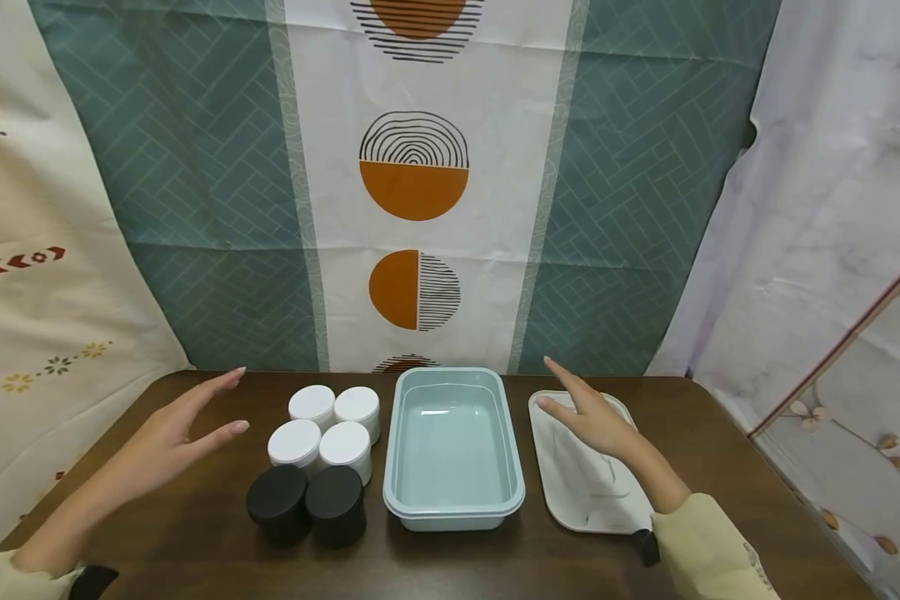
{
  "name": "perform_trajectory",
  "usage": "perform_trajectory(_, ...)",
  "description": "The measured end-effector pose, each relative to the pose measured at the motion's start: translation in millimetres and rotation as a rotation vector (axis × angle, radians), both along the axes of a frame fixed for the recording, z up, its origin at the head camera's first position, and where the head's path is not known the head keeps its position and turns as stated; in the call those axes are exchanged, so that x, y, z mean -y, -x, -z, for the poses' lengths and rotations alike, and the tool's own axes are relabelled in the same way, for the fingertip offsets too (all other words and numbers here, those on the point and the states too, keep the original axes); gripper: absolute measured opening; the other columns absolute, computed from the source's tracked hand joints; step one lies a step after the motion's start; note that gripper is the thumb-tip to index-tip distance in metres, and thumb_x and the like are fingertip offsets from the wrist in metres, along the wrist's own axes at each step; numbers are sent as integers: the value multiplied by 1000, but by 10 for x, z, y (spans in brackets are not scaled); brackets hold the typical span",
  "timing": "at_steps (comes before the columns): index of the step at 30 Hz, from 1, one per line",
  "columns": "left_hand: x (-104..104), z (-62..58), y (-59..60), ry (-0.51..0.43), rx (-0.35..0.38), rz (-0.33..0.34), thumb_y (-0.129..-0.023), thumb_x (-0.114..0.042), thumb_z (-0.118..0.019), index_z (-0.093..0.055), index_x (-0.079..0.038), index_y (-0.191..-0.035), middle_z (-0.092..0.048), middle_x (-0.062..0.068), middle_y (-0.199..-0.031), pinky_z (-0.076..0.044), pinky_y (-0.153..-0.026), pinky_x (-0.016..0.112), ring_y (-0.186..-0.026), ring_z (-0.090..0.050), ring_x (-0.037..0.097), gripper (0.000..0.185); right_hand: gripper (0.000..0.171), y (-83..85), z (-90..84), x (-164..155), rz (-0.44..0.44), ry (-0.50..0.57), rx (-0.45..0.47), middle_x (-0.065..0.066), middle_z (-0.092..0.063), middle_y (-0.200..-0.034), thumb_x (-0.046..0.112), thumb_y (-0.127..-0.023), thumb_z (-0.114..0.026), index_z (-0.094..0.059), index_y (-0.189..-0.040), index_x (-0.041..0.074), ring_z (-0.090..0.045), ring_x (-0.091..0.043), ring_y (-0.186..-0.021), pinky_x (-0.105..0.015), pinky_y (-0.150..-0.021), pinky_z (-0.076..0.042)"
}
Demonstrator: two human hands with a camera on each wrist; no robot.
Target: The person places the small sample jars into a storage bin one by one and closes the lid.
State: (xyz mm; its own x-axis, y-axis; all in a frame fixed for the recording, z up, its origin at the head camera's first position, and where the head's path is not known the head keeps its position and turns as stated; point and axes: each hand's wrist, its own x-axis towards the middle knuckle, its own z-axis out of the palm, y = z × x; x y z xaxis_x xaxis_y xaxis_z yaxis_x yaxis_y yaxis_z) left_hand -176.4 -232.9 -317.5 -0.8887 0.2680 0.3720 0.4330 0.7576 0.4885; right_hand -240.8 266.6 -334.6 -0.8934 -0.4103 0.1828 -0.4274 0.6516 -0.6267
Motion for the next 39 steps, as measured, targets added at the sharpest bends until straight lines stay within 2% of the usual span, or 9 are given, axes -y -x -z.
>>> perform_trajectory(7,-18,162,-66,-67,4,36,-86,-30,-63,-34,-15,-140,-48,17,-128,-41,-82,58,-118,-43,38,63,60,-42,114,61,-32,50,35,-28,-24,-143,25,-95,-47,-19,-144,3,-30,-52,-123,-63,-93,-30)
perform_trajectory(15,-16,310,-129,-100,23,38,-84,-28,-65,-39,-13,-135,-53,14,-123,-41,-83,58,-113,-48,35,59,59,-47,200,119,-53,60,64,-28,-28,-141,25,-95,-46,-21,-144,3,-33,-52,-121,-61,-91,-35)
perform_trajectory(24,-10,414,-222,-103,26,43,-81,-27,-68,-44,-15,-130,-58,7,-118,-46,-77,51,-106,-54,29,55,59,-49,270,195,-57,70,119,-26,-29,-141,28,-95,-47,-23,-144,7,-35,-50,-121,-59,-91,-37)
perform_trajectory(31,-34,486,-271,-115,33,80,-79,-25,-71,-45,-16,-128,-59,7,-116,-47,-73,45,-103,-56,31,57,57,-43,344,223,-73,88,152,-23,-25,-145,28,-95,-47,-24,-144,7,-37,-48,-121,-58,-90,-38)
perform_trajectory(35,-40,514,-289,-110,65,89,-77,-26,-73,-46,-15,-127,-58,8,-116,-48,-73,40,-103,-56,31,59,57,-38,390,246,-91,108,180,-23,-25,-144,27,-95,-46,-25,-143,5,-37,-48,-121,-57,-90,-39)
perform_trajectory(39,-33,540,-288,-131,148,118,-76,-28,-73,-44,-10,-128,-56,12,-118,-49,-73,38,-102,-56,33,61,56,-33,435,270,-121,125,198,-23,-25,-145,24,-96,-46,-24,-143,3,-36,-49,-121,-57,-90,-39)
